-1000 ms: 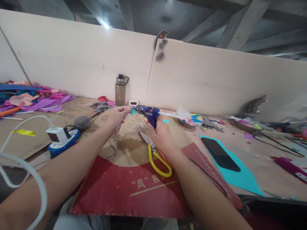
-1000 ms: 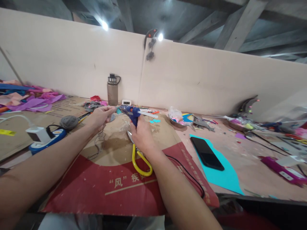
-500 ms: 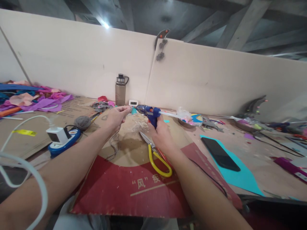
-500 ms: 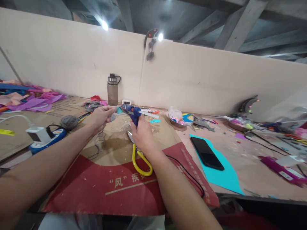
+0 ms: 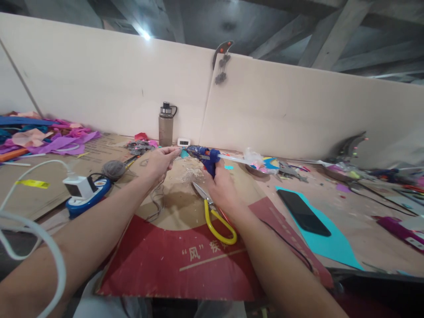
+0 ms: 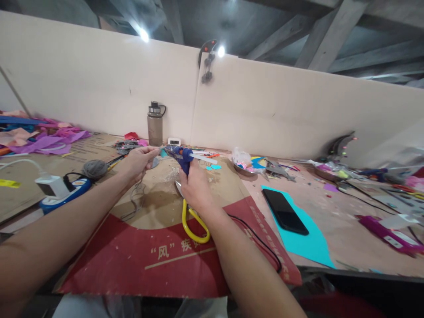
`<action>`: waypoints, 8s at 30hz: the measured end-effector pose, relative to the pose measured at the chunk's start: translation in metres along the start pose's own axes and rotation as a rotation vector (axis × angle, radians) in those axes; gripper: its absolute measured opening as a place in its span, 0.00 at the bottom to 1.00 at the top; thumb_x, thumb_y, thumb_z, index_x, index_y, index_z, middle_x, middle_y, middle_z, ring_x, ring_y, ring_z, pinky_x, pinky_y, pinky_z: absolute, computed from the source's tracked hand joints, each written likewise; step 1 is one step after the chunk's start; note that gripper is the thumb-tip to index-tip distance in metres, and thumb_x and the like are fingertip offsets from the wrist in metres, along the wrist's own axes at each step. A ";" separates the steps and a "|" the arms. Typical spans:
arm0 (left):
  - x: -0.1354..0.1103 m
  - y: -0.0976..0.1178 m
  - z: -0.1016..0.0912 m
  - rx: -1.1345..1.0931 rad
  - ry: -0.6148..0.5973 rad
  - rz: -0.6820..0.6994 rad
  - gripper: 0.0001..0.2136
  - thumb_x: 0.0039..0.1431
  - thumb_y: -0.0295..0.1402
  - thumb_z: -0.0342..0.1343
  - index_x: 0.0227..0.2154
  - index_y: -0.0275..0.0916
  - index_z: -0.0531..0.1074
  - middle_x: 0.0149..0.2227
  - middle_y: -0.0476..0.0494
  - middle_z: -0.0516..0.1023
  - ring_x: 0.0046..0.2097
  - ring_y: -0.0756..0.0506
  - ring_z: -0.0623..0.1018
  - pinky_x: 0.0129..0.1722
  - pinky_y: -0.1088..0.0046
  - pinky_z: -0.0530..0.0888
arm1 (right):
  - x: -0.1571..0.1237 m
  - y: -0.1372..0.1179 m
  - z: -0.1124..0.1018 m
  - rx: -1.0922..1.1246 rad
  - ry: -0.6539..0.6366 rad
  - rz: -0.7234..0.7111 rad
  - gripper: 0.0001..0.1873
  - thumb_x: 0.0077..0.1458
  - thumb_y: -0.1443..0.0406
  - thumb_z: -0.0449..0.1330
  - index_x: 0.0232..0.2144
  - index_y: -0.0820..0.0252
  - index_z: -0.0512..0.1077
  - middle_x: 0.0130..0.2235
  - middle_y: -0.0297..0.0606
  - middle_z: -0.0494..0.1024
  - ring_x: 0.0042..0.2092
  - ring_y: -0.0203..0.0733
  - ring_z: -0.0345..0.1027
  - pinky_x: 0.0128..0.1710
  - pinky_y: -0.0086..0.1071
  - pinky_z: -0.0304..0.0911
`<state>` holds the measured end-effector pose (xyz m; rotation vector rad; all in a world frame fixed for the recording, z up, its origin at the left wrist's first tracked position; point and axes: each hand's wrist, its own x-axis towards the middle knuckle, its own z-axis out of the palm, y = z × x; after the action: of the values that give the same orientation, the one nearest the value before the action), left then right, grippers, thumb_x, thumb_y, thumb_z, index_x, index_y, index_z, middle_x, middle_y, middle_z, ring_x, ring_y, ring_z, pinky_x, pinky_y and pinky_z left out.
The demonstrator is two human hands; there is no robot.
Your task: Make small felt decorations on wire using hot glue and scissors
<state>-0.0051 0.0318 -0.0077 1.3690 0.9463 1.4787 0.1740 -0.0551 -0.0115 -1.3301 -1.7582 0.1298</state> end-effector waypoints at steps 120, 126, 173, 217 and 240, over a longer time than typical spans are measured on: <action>-0.028 0.010 0.024 -0.127 -0.141 0.078 0.08 0.46 0.34 0.62 0.25 0.35 0.71 0.25 0.49 0.75 0.27 0.51 0.75 0.34 0.70 0.75 | 0.023 -0.005 0.041 0.671 0.160 0.155 0.10 0.48 0.59 0.58 0.25 0.60 0.70 0.25 0.31 0.71 0.28 0.34 0.61 0.32 0.29 0.58; -0.029 0.009 0.025 -0.123 -0.148 0.101 0.08 0.47 0.34 0.61 0.24 0.35 0.71 0.24 0.50 0.73 0.27 0.52 0.74 0.34 0.71 0.73 | 0.024 -0.008 0.037 0.640 0.153 0.193 0.10 0.47 0.59 0.58 0.24 0.61 0.70 0.24 0.30 0.72 0.28 0.33 0.61 0.31 0.29 0.57; -0.028 0.011 0.024 -0.226 -0.347 -0.065 0.08 0.45 0.34 0.62 0.26 0.34 0.73 0.21 0.48 0.71 0.23 0.53 0.69 0.22 0.77 0.64 | 0.025 -0.006 0.032 0.827 0.137 0.309 0.10 0.41 0.59 0.61 0.25 0.60 0.68 0.23 0.28 0.66 0.24 0.30 0.51 0.26 0.27 0.51; -0.026 0.007 0.028 -0.245 -0.191 -0.177 0.11 0.39 0.32 0.66 0.24 0.35 0.70 0.20 0.54 0.65 0.20 0.57 0.63 0.16 0.84 0.57 | 0.025 0.003 0.042 0.720 0.154 0.242 0.11 0.46 0.58 0.60 0.26 0.61 0.70 0.22 0.27 0.65 0.24 0.30 0.53 0.27 0.27 0.52; -0.022 0.003 0.022 0.051 -0.252 0.012 0.05 0.46 0.31 0.58 0.24 0.37 0.67 0.17 0.57 0.61 0.16 0.58 0.58 0.16 0.80 0.55 | 0.023 0.003 0.029 0.323 0.173 0.068 0.09 0.51 0.62 0.55 0.29 0.60 0.73 0.25 0.33 0.69 0.28 0.35 0.59 0.30 0.29 0.55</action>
<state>0.0168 0.0094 -0.0098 1.5587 0.8207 1.2623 0.1560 -0.0233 -0.0167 -1.1299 -1.4760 0.3137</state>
